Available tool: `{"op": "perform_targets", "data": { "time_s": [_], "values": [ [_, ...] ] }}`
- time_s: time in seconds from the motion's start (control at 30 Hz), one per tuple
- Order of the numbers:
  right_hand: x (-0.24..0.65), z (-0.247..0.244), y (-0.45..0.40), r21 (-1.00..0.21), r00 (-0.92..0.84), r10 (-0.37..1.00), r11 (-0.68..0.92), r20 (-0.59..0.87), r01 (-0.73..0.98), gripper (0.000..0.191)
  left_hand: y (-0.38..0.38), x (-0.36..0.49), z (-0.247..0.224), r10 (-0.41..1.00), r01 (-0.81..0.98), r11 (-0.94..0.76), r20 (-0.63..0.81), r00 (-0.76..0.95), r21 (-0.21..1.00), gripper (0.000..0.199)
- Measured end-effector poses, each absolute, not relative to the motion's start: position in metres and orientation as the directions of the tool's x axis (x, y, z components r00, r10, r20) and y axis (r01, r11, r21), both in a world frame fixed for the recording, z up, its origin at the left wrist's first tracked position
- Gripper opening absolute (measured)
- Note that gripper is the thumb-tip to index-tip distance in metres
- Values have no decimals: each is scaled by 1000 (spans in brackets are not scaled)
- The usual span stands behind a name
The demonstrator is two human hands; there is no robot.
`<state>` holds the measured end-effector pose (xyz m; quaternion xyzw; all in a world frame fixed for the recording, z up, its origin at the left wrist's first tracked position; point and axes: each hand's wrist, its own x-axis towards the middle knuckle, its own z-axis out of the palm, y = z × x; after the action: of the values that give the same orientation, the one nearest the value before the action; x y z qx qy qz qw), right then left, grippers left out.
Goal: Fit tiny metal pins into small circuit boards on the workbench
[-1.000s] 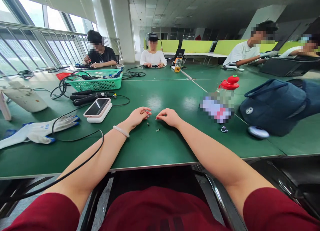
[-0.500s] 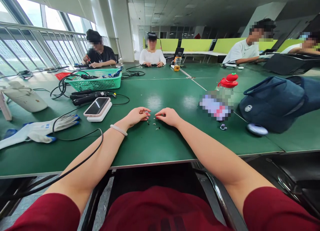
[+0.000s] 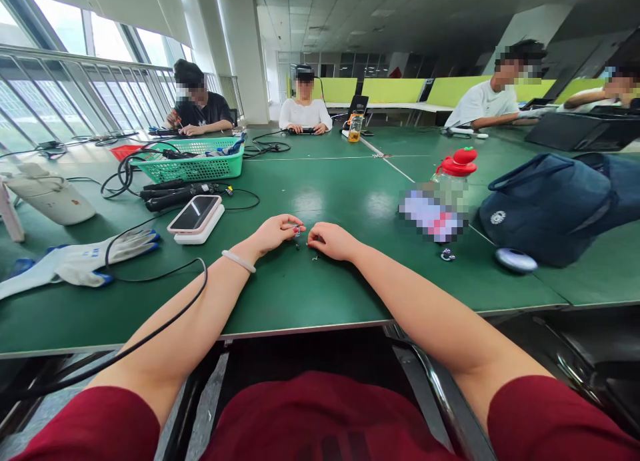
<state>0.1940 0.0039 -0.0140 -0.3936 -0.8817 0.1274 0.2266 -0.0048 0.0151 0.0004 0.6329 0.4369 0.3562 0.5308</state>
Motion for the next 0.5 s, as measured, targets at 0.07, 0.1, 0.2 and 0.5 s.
{"op": "perform_targets", "data": {
  "time_s": [0.07, 0.1, 0.2, 0.5],
  "values": [
    [194, -14, 3, -394, -550, 754, 657, 360, 643, 10, 15, -5, 0, 918, 148, -67, 2, 398, 987, 28],
    [194, -14, 2, -393, -527, 755, 654, 391, 646, 11, 15, -5, 0, 910, 120, -64, 9, 414, 991, 30],
    [193, -13, 1, -410, -470, 760, 643, 450, 647, 12, 16, -4, -3, 899, 63, -53, 20, 437, 997, 33],
    [206, -6, 7, -466, -491, 843, 534, 221, 706, 16, 19, -3, -3, 940, 130, -16, -30, 340, 991, 15]
  ]
}}
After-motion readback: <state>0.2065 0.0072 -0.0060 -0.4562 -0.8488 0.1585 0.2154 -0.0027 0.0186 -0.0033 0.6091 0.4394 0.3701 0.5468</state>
